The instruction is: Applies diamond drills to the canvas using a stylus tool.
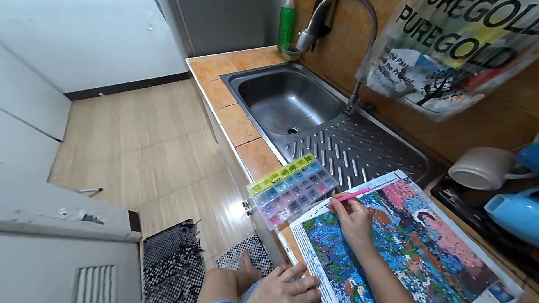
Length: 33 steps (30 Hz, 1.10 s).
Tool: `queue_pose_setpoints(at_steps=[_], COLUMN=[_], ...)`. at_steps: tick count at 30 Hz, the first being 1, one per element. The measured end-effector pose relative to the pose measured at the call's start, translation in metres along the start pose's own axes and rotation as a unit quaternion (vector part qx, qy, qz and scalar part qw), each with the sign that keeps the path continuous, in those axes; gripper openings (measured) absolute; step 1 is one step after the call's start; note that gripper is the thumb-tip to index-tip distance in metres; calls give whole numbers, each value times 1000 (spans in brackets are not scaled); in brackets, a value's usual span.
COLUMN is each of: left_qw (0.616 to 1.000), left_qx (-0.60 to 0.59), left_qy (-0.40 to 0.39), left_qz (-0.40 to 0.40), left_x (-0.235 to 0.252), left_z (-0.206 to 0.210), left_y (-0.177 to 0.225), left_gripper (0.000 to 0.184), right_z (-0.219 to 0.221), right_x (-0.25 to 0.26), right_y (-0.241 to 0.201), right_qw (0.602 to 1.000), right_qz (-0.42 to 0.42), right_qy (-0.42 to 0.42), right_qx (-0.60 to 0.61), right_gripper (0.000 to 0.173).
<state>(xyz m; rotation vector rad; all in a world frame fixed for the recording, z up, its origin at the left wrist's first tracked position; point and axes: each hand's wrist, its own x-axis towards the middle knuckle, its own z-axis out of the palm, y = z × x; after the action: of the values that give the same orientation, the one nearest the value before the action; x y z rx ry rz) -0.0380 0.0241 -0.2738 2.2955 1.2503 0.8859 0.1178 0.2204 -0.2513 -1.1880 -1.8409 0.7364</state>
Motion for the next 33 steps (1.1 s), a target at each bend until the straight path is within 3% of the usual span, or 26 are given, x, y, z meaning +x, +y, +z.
queue_pose_setpoints(at_steps=[11, 21, 33], left_qw=[1000, 1000, 1000], left_qx=[-5, 4, 2], left_qy=[-3, 3, 13], left_qz=[-7, -5, 0], left_x=[0, -1, -2], left_z=[-1, 1, 5], left_y=[1, 0, -1], left_gripper=[42, 42, 42], right_z=[2, -5, -27], right_x=[-1, -2, -81], right_y=[1, -8, -41], right_qw=[1000, 988, 978], right_qz=[5, 91, 115], right_qy=[-3, 8, -14], right_qx=[10, 124, 175], right_gripper=[13, 9, 10])
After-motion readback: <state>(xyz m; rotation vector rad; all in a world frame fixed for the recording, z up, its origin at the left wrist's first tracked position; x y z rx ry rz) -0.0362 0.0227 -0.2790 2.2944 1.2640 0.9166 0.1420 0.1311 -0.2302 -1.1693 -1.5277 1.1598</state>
